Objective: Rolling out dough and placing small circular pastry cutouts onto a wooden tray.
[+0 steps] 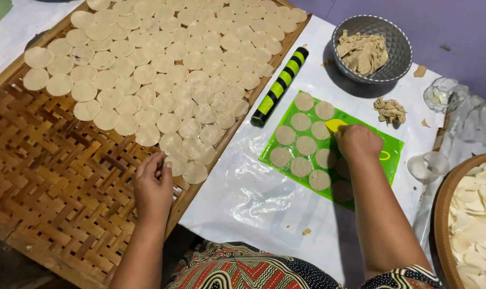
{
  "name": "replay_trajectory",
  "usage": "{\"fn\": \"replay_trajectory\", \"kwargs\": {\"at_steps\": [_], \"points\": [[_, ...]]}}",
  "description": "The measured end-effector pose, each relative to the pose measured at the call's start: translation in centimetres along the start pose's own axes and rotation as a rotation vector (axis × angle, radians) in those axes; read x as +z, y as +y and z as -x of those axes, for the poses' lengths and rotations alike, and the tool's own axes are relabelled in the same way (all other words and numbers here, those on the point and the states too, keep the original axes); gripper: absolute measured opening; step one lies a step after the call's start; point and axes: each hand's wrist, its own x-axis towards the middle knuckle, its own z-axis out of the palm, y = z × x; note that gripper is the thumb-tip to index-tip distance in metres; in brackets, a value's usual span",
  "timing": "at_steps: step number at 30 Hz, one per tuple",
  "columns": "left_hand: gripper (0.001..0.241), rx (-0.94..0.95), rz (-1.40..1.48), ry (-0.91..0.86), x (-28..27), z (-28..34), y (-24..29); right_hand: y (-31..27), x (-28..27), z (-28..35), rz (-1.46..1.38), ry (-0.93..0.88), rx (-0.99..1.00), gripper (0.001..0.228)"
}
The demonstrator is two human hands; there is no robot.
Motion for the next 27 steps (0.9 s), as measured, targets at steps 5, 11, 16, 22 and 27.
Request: {"fn": "replay_trajectory", "kwargs": {"at_steps": [5,11,16,22,27], "points": [[0.031,-0.002,0.037,-0.01,0.0,0.2,1.7,-0.4,-0.3,-1.0,0.025,-0.019,0.023,0.034],[0.031,-0.013,0.085,-0.056,0.8,0.5,2.2,-0.7,0.8,-0.9,-0.138,-0.014,0.053,0.034],[0.029,-0.063,0.261,-0.12,1.9,0.7,2.9,-0.9,1.9,0.8,-0.406,0.066,0.072,0.039],[0.034,-0.421,0.741,-0.304,5.8,2.1,2.3,-3.6,0.3,6.3,-0.572,0.414,-0.235,0.036],[0.067,-0.741,1.185,-0.736,7.7,2.2,3.0,-8.5,-1.0,13.8,-0.713,0.403,-0.656,0.036]]}}
